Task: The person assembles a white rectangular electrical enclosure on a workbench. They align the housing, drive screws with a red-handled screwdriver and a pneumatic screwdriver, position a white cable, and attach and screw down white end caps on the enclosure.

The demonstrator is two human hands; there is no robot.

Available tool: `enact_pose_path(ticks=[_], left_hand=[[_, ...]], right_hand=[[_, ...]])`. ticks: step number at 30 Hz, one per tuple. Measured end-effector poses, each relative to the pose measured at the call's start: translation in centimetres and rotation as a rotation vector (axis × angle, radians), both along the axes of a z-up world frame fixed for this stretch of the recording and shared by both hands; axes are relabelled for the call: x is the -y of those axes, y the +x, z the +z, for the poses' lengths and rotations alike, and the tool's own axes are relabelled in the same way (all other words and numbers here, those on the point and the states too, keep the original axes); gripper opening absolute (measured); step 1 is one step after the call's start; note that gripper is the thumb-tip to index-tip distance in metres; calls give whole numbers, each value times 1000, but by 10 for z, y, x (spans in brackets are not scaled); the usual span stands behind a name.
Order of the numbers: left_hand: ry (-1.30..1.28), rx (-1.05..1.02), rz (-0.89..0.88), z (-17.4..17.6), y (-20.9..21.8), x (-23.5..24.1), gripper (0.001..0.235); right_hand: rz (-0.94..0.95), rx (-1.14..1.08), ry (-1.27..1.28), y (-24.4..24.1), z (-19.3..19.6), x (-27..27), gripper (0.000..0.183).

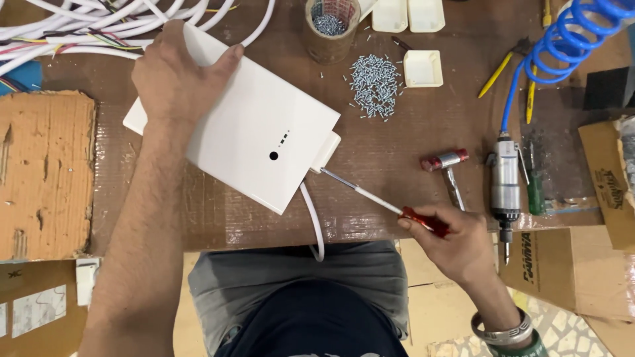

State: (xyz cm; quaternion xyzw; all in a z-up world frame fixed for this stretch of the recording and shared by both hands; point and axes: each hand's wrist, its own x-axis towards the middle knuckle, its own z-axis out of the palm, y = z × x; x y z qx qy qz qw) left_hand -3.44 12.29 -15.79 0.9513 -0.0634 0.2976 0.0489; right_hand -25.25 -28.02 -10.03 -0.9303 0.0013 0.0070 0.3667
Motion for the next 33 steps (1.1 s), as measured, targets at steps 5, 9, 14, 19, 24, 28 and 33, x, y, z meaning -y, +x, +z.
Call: enact_pose_path(ticks=[5, 9, 14, 19, 24, 28, 33], left_hand=[[-38, 39, -36, 10, -7, 8, 66], [-69, 24, -48, 10, -4, 5, 66], [-54, 3, -22, 8, -2, 6, 65], [5, 9, 9, 4, 1, 1, 69], [-41, 28, -35, 7, -2, 2, 65], [4, 38, -10, 3, 1, -1, 66], [-35, 27, -35, 4, 0, 0, 65]], right_hand=[[-3, -874, 698, 15, -45, 37, 49], [151, -722, 769, 13, -45, 37, 35], [-25, -378, 456, 9, -21, 24, 11], [-86, -698, 735, 16, -47, 38, 32], [-15, -655, 587, 16, -26, 31, 20], [83, -597, 722, 17, -38, 37, 14], [153, -703, 675, 19, -33, 37, 38]])
